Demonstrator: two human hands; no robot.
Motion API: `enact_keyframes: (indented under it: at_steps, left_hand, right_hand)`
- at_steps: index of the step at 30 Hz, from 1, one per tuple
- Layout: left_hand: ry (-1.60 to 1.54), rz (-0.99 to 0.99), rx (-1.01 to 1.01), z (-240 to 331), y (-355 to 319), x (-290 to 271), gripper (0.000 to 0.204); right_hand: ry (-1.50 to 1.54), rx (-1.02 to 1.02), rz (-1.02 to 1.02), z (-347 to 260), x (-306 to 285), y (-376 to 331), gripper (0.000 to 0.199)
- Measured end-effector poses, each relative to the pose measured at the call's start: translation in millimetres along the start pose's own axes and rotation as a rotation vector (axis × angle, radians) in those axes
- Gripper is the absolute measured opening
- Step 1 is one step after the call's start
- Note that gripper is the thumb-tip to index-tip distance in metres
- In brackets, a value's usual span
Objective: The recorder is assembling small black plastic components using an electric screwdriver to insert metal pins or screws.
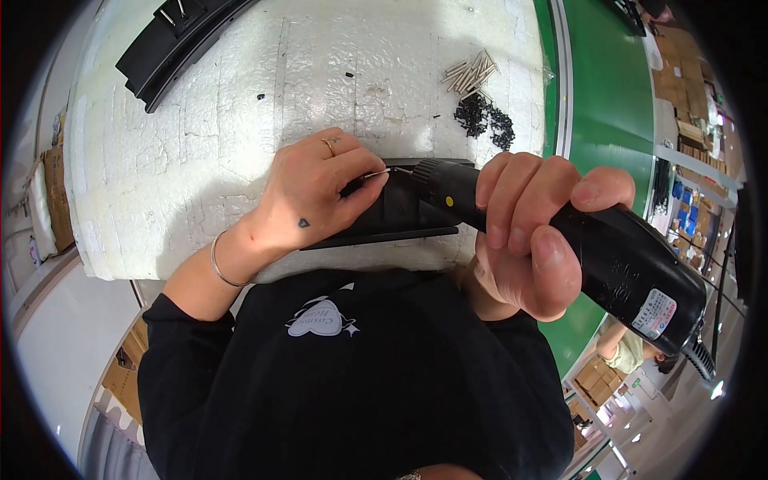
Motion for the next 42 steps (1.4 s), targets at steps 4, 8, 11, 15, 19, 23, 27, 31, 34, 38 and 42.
enact_keyframes:
  at_steps: [4, 8, 11, 15, 19, 23, 27, 31, 34, 38, 42]
  left_hand:
    - [0.0, -0.013, -0.02, -0.1, -0.4, 0.2, 0.011]
    - [0.002, 0.007, -0.015, 0.6, -0.7, 0.6, 0.011]
    - [-0.007, 0.017, -0.027, 0.3, -1.4, 0.9, 0.011]
    - [-0.006, 0.013, -0.028, 0.2, -0.9, 1.1, 0.011]
    - [-0.011, 0.03, -0.022, 0.0, -1.2, 1.4, 0.011]
    - [-0.014, 0.019, -0.028, -0.6, -1.8, 1.6, 0.011]
    - [-0.002, 0.011, -0.035, 0.3, -1.3, 0.4, 0.011]
    - [-0.014, 0.029, -0.036, 0.3, -1.8, 1.2, 0.011]
    - [-0.018, 0.015, -0.039, 0.0, -0.9, 1.4, 0.011]
    - [-0.016, 0.023, -0.035, 0.7, -1.2, 0.7, 0.011]
    - [-0.009, 0.012, -0.037, 0.6, -1.4, 0.9, 0.011]
  right_hand:
    - [-0.009, 0.007, -0.018, -1.0, -0.6, 0.8, 0.036]
    - [0.044, 0.019, -0.073, -1.9, -8.4, -0.5, 0.038]
    - [0.1, 0.024, -0.137, 0.3, -11.4, -0.9, 0.043]
    - [0.09, 0.02, -0.129, -1.6, -10.6, -0.7, 0.042]
    - [0.1, -0.005, -0.133, -0.1, -9.4, -0.4, 0.043]
    - [0.114, 0.01, -0.099, 1.8, -10.7, -2.0, 0.042]
    - [0.101, 0.026, -0.085, 1.3, -12.3, -3.0, 0.042]
    - [0.129, 0.003, -0.101, 1.3, -11.2, -2.5, 0.043]
    - [0.121, 0.01, -0.127, 0.5, -11.4, -2.2, 0.044]
    - [0.125, 0.015, -0.117, 0.8, -10.8, -1.9, 0.044]
    - [0.022, 0.022, 0.022, 2.9, 2.0, -0.4, 0.035]
Point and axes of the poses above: each hand's wrist, its own y-axis towards the middle knuckle, its own x-axis out of the palm, z = x × y, the point moved 3 cm from there along y, towards the middle knuckle, and after that the axes turned 14 degrees about x, right-handed, at the moved point
